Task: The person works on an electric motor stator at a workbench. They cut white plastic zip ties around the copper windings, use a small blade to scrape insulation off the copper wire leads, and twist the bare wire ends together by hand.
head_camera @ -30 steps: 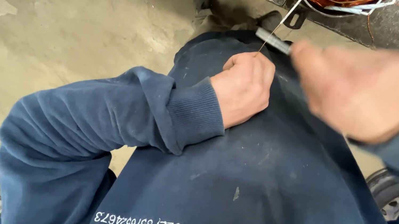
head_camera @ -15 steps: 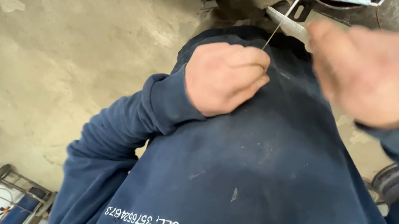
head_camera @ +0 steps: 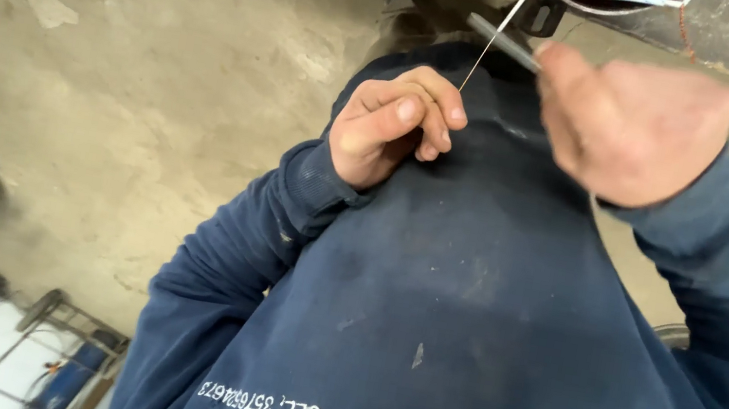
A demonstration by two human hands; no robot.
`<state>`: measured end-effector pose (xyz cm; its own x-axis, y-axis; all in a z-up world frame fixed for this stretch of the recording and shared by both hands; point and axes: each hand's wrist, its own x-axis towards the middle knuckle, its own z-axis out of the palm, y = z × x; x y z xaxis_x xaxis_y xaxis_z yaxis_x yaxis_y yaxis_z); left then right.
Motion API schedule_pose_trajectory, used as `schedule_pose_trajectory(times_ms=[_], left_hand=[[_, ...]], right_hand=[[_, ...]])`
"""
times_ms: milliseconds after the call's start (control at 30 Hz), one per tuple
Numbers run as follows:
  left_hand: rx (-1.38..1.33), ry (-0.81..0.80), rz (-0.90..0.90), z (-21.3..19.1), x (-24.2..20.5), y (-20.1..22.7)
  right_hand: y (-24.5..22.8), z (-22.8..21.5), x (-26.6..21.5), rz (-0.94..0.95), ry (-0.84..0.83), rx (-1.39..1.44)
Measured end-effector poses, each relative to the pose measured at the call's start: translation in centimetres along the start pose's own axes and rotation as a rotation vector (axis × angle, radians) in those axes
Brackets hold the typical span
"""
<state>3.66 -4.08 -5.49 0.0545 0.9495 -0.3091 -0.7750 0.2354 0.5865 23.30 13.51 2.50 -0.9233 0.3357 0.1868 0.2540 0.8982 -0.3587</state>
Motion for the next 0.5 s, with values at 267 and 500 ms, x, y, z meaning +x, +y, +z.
schedule_pose_trajectory(times_ms=[267, 500], left_hand=[[0.041, 0.002, -0.001, -0.7, -0.3, -1.0], [0.116, 0.011, 0.011, -0.5, -0.2, -0.7]], right_hand=[[-0.1, 2.0, -1.5, 0.029, 0.105, 0.028], [0.9, 1.9, -1.7, -0.003, 0.095, -0.012]])
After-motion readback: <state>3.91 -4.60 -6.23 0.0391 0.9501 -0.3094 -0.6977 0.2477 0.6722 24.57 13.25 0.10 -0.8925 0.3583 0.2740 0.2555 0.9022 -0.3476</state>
